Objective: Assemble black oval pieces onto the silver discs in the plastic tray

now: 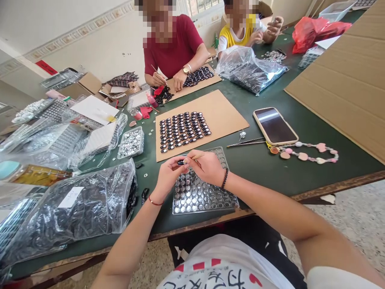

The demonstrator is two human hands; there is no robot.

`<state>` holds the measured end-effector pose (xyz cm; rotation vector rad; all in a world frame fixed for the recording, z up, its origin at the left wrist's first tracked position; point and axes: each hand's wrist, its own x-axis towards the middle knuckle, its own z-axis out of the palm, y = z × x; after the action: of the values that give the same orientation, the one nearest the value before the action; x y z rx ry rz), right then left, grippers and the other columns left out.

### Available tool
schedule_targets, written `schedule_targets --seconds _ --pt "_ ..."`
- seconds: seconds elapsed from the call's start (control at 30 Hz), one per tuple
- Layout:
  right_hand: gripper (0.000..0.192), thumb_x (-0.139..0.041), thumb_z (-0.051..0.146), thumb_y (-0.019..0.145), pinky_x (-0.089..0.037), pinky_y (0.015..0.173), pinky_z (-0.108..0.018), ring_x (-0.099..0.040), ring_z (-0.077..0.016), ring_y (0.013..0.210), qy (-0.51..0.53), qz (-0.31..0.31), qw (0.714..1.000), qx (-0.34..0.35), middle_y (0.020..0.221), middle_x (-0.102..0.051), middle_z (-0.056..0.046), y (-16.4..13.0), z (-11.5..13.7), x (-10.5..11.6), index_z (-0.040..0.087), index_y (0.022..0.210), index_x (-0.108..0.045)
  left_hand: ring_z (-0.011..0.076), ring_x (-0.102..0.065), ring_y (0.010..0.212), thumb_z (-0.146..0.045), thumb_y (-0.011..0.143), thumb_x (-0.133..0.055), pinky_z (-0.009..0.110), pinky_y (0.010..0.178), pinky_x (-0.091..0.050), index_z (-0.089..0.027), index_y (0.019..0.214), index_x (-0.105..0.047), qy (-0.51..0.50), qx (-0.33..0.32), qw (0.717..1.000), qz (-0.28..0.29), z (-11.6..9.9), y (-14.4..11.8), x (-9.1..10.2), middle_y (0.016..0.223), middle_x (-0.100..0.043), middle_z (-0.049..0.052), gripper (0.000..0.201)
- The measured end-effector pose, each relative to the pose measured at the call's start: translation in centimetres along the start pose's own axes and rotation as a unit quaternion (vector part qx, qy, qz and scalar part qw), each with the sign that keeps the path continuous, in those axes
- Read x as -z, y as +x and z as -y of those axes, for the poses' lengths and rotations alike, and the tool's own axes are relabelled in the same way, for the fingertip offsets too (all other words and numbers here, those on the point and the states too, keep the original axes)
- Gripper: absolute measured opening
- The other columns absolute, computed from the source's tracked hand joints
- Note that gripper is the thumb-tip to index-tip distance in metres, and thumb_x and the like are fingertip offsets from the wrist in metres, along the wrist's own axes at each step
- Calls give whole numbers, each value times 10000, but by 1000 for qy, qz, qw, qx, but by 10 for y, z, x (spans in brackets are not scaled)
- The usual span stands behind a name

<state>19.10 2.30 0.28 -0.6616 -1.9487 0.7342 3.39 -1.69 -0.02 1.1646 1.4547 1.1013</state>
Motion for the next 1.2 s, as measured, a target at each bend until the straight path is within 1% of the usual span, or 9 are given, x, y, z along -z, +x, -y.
schedule_targets --seconds 0.1,0.27,0.57,0.67,0.77,0.97,1.2 --pt "228 -374 295 883 -403 603 -243 -543 -129 659 -2 6 1000 8 735 -607 -37 0 0 0 186 771 -541 152 -620 639 -281 613 -682 293 645 -525 -147 951 -599 -13 1 1000 10 -1 -2 -2 699 -651 35 372" --pt "206 -380 274 879 -398 594 -242 -533 -125 640 -15 11 999 26 713 -599 -30 -1 0 0 185 769 -529 151 -620 656 -280 615 -679 292 660 -521 -148 931 -599 -10 -6 1000 7 -2 -3 -3 744 -651 42 351" --pt "219 -350 276 886 -379 575 -242 -513 -124 610 -32 10 998 44 698 -582 -28 -1 1 1 190 772 -516 143 -607 609 -284 623 -673 272 607 -511 -149 919 -609 9 -2 1000 2 0 0 -1 710 -643 39 332" --pt "202 -355 259 885 -378 579 -240 -511 -126 625 -39 20 998 43 713 -579 -31 -1 -1 0 188 780 -513 146 -611 628 -291 630 -668 276 622 -512 -155 918 -611 16 -16 1000 8 1 0 0 742 -645 44 324" --pt "179 -373 240 881 -374 571 -235 -507 -122 615 -42 18 998 50 703 -574 -28 -2 -1 0 184 784 -512 144 -609 637 -290 639 -661 272 623 -511 -154 916 -611 22 -30 999 11 1 -1 0 761 -644 48 313" --pt "158 -398 227 872 -377 576 -236 -517 -122 626 -43 15 997 62 715 -589 -26 -2 1 -1 187 777 -517 149 -611 649 -304 644 -658 273 619 -516 -157 933 -607 23 -31 999 13 2 -2 0 727 -641 42 329" --pt "143 -417 216 866 -383 602 -228 -526 -115 652 -42 21 997 61 732 -591 -25 -2 -1 -2 178 784 -528 158 -617 672 -318 659 -646 276 645 -514 -142 943 -608 26 -41 999 10 1 0 1 780 -652 62 336"
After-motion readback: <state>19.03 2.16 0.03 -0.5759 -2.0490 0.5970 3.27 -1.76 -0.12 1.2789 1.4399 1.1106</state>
